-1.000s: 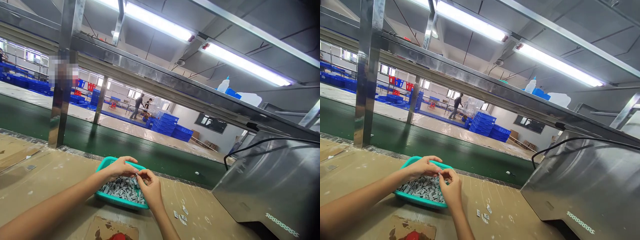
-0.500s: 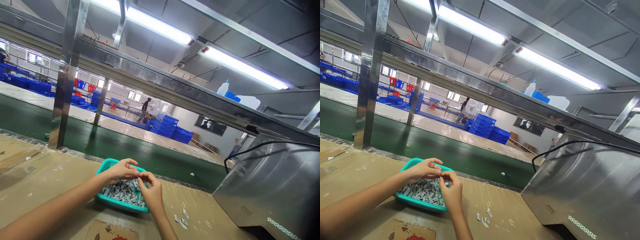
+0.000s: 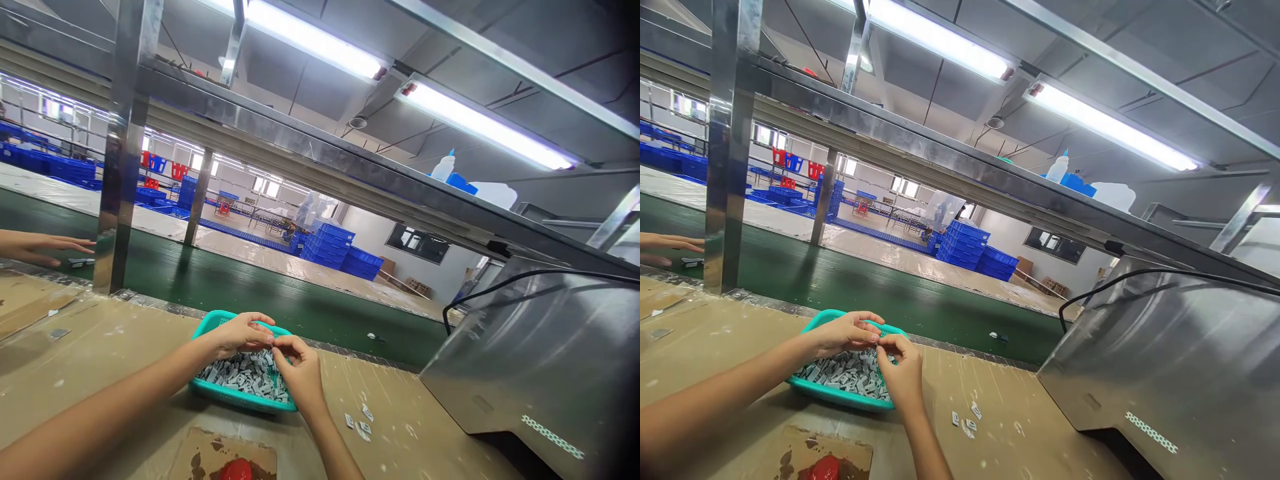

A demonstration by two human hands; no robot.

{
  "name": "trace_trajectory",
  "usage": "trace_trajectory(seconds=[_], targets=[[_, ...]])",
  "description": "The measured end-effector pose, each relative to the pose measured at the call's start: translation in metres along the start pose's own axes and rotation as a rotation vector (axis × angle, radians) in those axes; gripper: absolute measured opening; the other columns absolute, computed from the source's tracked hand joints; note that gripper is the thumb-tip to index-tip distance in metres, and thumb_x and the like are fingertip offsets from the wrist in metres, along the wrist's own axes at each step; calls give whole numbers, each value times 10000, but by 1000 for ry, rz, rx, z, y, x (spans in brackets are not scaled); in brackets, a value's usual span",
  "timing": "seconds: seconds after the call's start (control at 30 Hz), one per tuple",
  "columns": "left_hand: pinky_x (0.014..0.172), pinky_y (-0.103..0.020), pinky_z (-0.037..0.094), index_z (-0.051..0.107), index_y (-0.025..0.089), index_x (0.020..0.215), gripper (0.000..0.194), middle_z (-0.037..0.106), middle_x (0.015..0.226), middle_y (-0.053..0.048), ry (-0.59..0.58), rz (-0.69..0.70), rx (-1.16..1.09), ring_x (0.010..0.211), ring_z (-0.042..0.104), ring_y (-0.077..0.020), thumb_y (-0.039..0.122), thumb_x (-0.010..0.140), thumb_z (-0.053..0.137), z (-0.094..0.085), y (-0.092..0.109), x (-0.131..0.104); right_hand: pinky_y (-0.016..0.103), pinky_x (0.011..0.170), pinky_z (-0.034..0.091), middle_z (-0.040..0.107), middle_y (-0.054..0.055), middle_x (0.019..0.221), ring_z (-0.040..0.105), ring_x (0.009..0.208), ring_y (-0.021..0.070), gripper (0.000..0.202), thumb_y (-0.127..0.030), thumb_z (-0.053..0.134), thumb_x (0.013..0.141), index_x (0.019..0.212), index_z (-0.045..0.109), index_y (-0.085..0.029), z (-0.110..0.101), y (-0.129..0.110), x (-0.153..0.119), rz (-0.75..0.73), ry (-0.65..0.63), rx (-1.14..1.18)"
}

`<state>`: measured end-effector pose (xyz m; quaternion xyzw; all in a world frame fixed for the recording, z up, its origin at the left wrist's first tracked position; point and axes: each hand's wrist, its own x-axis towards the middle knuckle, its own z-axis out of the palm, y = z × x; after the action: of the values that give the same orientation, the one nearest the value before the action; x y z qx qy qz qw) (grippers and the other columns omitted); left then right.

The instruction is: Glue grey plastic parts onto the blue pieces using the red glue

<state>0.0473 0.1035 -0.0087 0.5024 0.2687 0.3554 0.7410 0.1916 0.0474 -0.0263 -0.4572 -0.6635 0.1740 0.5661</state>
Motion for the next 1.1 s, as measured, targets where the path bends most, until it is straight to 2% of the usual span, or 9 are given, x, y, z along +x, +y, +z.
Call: trace_trajectory(seconds=[0.23,0.4,0.83,0.97,1.1], targets=[[796,-287,422,545,144,862,477,608,671,23,-7,2,-43,653,576,-91,185,453,786,-4,-2,3,289,678,521,640,53,733,618,706,175,63,-189,590,657,692,630,-154,-1,4,1,39,-11,24],[738,-303,428,566,135,859,485,616,654,5,-9,12,5,617,577,-106,201,435,793,-3,1,2,289,643,517,640,52,682,612,654,177,58,-193,620,622,656,632,-148,-2,6,5,66,-22,62],[586,-208,343,585,135,790,417,595,649,15,-21,5,12,588,527,-67,184,420,771,-1,-2,5,278,654,498,615,39,679,592,654,165,35,-171,612,608,635,601,-152,0,5,5,122,-48,87],[599,-209,347,590,141,804,390,589,633,18,-31,4,26,602,528,-72,200,456,757,-2,-4,6,262,617,492,597,27,671,578,620,148,31,-170,603,618,637,587,-152,1,4,5,131,-61,101],[535,-194,309,584,150,813,372,586,635,22,-29,2,42,578,517,-65,207,482,745,-3,-5,6,253,601,484,590,24,662,569,608,140,24,-165,592,620,637,584,-151,1,3,4,136,-60,105]])
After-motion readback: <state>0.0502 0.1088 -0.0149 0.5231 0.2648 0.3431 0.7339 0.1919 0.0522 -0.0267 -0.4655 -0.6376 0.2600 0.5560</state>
